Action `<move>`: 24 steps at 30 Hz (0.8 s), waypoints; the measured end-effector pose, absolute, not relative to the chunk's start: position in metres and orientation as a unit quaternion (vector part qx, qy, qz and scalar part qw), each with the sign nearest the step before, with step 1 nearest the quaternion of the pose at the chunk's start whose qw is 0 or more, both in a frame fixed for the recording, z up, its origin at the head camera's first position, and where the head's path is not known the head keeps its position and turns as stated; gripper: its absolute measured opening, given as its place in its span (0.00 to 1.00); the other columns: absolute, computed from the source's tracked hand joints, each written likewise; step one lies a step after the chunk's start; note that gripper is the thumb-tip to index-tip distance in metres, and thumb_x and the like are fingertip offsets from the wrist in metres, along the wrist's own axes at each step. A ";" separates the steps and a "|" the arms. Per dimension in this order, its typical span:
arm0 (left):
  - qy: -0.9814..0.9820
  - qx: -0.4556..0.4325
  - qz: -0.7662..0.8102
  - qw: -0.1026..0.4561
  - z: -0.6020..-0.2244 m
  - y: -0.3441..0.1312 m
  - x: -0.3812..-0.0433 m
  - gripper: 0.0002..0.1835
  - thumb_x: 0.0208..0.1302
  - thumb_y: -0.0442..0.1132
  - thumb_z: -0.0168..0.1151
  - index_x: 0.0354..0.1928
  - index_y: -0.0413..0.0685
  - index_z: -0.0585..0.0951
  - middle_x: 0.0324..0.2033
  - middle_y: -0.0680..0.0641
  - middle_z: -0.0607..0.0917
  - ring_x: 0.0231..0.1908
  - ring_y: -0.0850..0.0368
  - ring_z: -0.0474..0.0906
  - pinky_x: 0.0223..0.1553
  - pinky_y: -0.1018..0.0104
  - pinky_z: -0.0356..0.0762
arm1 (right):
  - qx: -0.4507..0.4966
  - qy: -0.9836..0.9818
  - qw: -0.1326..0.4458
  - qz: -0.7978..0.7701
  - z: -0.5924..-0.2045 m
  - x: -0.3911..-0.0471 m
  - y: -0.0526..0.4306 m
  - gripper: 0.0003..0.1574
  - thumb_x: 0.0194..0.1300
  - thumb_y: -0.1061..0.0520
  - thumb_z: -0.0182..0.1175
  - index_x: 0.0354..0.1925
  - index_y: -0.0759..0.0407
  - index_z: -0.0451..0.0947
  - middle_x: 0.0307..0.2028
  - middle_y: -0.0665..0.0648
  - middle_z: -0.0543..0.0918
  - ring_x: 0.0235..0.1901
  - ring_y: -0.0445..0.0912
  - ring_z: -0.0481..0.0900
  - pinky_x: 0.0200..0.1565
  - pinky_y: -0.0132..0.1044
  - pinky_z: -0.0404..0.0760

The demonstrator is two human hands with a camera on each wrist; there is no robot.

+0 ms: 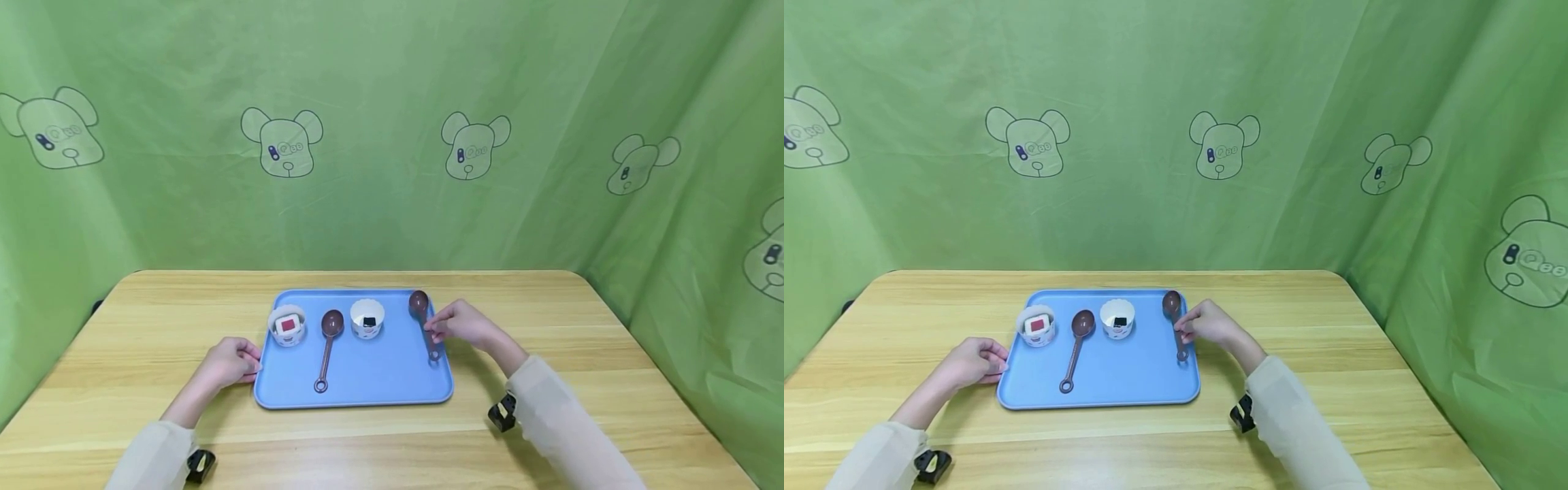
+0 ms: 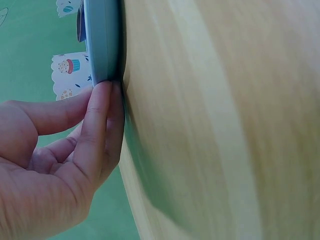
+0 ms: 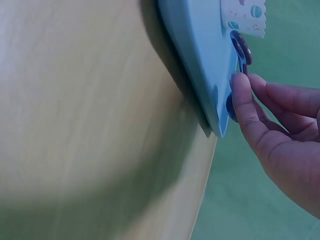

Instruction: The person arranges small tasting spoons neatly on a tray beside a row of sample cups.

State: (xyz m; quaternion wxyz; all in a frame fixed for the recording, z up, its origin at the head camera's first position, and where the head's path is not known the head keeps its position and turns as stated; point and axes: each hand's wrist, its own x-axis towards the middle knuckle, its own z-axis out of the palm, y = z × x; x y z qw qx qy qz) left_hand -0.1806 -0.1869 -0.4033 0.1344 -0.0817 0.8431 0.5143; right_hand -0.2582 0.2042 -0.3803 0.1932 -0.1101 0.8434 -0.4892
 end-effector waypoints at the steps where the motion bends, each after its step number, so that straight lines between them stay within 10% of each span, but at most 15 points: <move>1: 0.843 -0.082 0.515 0.135 -0.403 -0.187 -0.181 0.09 0.51 0.17 0.49 0.37 0.24 0.72 0.25 0.40 0.76 0.25 0.55 0.75 0.30 0.65 0.83 | -0.110 0.843 0.194 -0.490 -0.381 -0.258 0.203 0.13 0.59 0.73 0.49 0.41 0.80 0.75 0.36 0.69 0.81 0.29 0.51 0.81 0.40 0.43 0.83; 24: 0.842 -0.087 0.513 0.141 -0.403 -0.187 -0.180 0.10 0.52 0.18 0.50 0.38 0.24 0.72 0.26 0.39 0.76 0.26 0.54 0.75 0.31 0.65 0.83 | -0.116 0.830 0.229 -0.496 -0.392 -0.248 0.182 0.12 0.59 0.73 0.50 0.39 0.80 0.76 0.30 0.66 0.82 0.27 0.50 0.81 0.38 0.42 0.84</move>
